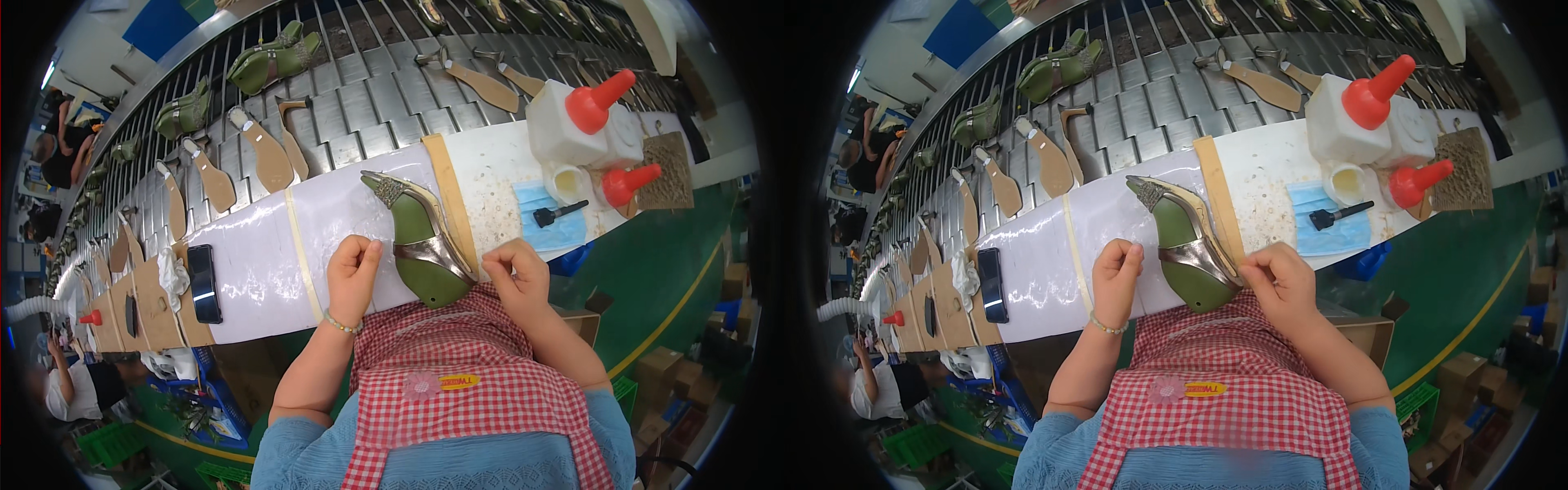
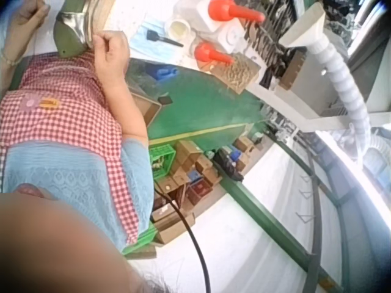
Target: Apply glue to the bottom of shoe soles using a brush on an assembly line.
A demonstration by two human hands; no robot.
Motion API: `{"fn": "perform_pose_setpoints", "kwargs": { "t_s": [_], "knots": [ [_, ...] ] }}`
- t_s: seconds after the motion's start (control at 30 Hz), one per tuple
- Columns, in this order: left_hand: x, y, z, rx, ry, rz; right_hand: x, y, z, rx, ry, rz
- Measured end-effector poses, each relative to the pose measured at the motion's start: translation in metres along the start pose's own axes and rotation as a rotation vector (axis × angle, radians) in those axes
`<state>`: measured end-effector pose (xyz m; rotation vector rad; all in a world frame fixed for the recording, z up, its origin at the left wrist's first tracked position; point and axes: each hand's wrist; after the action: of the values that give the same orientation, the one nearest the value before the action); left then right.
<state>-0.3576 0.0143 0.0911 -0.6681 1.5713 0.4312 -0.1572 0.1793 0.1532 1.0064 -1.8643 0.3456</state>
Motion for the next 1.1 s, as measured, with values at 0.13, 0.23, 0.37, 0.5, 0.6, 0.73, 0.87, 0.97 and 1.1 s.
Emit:
{"fn": "perform_pose_setpoints", "kwargs": {
  "t_s": [0.13,0.23,0.37,0.5,0.6,0.73,0.87,0.97,1.1],
  "knots": [
    [0.003,0.004,0.005,0.008,-0.105,0.096,-0.017,-0.039,-0.003,0.15,0.086,0.19],
    [-0.012,0.008,0.017,0.035,-0.266,-0.013,-0.019,-0.054,0.005,0.288,0.389,0.558],
    [-0.019,0.009,0.023,0.178,-0.08,0.041,-0.012,-0.047,0.019,0.386,0.481,0.521],
    [-0.041,0.017,0.027,0.331,0.004,-0.072,-0.017,-0.039,0.037,0.326,0.729,0.579],
    [-0.033,0.017,0.029,0.29,-0.062,-0.033,-0.017,-0.039,0.044,0.244,0.757,0.617],
    [-0.042,0.01,0.03,0.288,-0.313,0.081,0.002,-0.036,0.033,0.167,0.828,0.34],
    [-0.072,0.002,0.035,0.361,-0.402,0.107,0.014,-0.028,0.022,0.246,0.737,0.231],
    [-0.076,0.001,0.036,0.38,-0.503,0.054,0.025,-0.023,0.021,0.244,0.776,0.247],
    [-0.07,-0.003,0.03,0.454,-0.631,0.004,0.018,-0.025,0.023,0.203,0.941,0.28]
  ]
}}
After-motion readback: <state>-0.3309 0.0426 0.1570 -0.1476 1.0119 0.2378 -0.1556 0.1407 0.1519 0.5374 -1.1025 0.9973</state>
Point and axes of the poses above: each hand's wrist, its own y-axis towards the middle knuckle, its own z-axis out of the palm, x = y × z, and after that the axes turned 6 degrees about x, right-handed
